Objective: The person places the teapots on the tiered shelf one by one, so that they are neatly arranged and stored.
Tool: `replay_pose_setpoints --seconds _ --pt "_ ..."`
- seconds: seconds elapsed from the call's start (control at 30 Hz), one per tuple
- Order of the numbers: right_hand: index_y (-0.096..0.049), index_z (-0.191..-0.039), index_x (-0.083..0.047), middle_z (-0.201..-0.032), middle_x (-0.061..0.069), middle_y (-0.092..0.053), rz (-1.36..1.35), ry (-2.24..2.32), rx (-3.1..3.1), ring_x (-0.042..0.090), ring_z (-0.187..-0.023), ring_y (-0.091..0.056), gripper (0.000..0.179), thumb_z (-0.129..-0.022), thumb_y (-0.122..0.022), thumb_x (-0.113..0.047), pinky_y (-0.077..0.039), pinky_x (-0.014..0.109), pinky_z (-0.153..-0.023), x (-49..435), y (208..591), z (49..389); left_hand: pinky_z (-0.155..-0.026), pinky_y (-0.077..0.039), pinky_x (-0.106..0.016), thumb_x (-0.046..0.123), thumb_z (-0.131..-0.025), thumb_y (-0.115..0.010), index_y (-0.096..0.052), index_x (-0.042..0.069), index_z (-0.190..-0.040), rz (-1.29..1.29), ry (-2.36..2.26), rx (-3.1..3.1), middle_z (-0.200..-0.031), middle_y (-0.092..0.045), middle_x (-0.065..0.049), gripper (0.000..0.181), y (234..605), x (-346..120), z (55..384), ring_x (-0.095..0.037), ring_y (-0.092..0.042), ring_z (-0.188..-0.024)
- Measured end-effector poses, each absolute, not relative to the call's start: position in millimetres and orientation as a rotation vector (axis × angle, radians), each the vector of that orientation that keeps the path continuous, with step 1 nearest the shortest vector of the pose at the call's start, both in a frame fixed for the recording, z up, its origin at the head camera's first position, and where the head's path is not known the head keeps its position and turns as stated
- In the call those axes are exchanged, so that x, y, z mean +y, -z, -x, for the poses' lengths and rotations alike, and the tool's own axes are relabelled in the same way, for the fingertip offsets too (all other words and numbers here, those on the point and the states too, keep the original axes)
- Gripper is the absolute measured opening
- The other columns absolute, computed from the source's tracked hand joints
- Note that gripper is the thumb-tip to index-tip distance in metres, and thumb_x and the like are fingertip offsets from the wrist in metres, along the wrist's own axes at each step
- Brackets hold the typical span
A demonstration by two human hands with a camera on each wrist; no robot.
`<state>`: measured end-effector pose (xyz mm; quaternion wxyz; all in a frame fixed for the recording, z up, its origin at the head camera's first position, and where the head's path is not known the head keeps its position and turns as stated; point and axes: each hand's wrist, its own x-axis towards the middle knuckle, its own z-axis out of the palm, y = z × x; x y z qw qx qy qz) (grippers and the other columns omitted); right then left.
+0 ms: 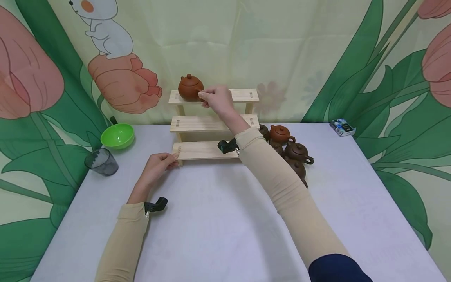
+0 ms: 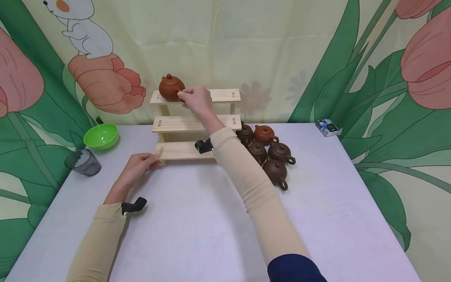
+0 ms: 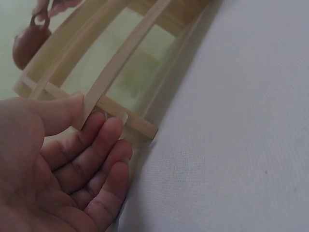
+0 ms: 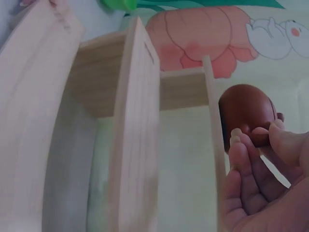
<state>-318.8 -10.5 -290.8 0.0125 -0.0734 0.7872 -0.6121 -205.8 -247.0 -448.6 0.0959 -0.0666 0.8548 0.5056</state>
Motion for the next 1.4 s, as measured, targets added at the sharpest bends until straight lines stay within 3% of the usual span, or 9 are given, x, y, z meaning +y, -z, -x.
replay_pose_setpoints --seconds 0.37,0.73,1.03,1.2,1.4 --pt "-0.076 -0.101 -0.001 -0.096 0.023 -0.073 0.296 1.841 2.545 0.018 -0.072 -0.069 0.023 -0.094 -0.070 -0.022 -0.059 0.031 -0.076 -17.9 296.9 316.2 -0.084 -0.048 -0.028 0.045 -0.099 -0.058 -0.071 0.000 -0.107 0.182 -1.514 2.536 -0.095 -0.073 -0.007 0.047 447.7 -245.9 203.2 -0.016 -0.064 -0.092" --pt "-0.075 -0.105 -0.006 -0.101 0.015 -0.075 0.355 1.743 2.598 0.026 -0.085 -0.072 0.021 -0.093 -0.070 -0.023 -0.053 0.024 -0.069 -7.4 294.0 313.1 -0.084 -0.049 -0.027 0.044 -0.100 -0.057 -0.070 0.000 -0.108 0.185 -1.506 2.532 -0.097 -0.073 -0.008 0.046 448.6 -246.5 204.9 -0.016 -0.064 -0.091" --pt "-0.074 -0.102 -0.009 -0.096 0.012 -0.075 0.490 1.653 2.650 0.015 -0.074 -0.068 0.018 -0.093 -0.068 -0.024 -0.055 0.032 -0.074 17.8 294.2 313.0 -0.083 -0.050 -0.027 0.043 -0.099 -0.058 -0.070 -0.001 -0.108 0.191 -1.528 2.520 -0.095 -0.073 -0.005 0.046 447.8 -247.3 206.8 -0.015 -0.064 -0.090" --pt "-0.075 -0.101 -0.013 -0.091 0.006 -0.073 0.512 1.546 2.703 0.022 -0.083 -0.069 0.017 -0.093 -0.068 -0.026 -0.051 0.028 -0.071 36.2 295.8 309.8 -0.084 -0.049 -0.028 0.043 -0.099 -0.058 -0.070 0.001 -0.108 0.202 -1.515 2.523 -0.096 -0.073 -0.006 0.045 446.6 -246.5 206.6 -0.016 -0.064 -0.092" --pt "-0.075 -0.102 -0.010 -0.093 0.010 -0.075 0.527 1.534 2.715 0.033 -0.089 -0.070 0.017 -0.093 -0.069 -0.023 -0.051 0.028 -0.071 61.3 299.0 304.2 -0.084 -0.050 -0.028 0.043 -0.099 -0.057 -0.070 0.000 -0.109 0.205 -1.509 2.518 -0.098 -0.073 -0.008 0.046 446.1 -246.7 206.0 -0.016 -0.065 -0.092"
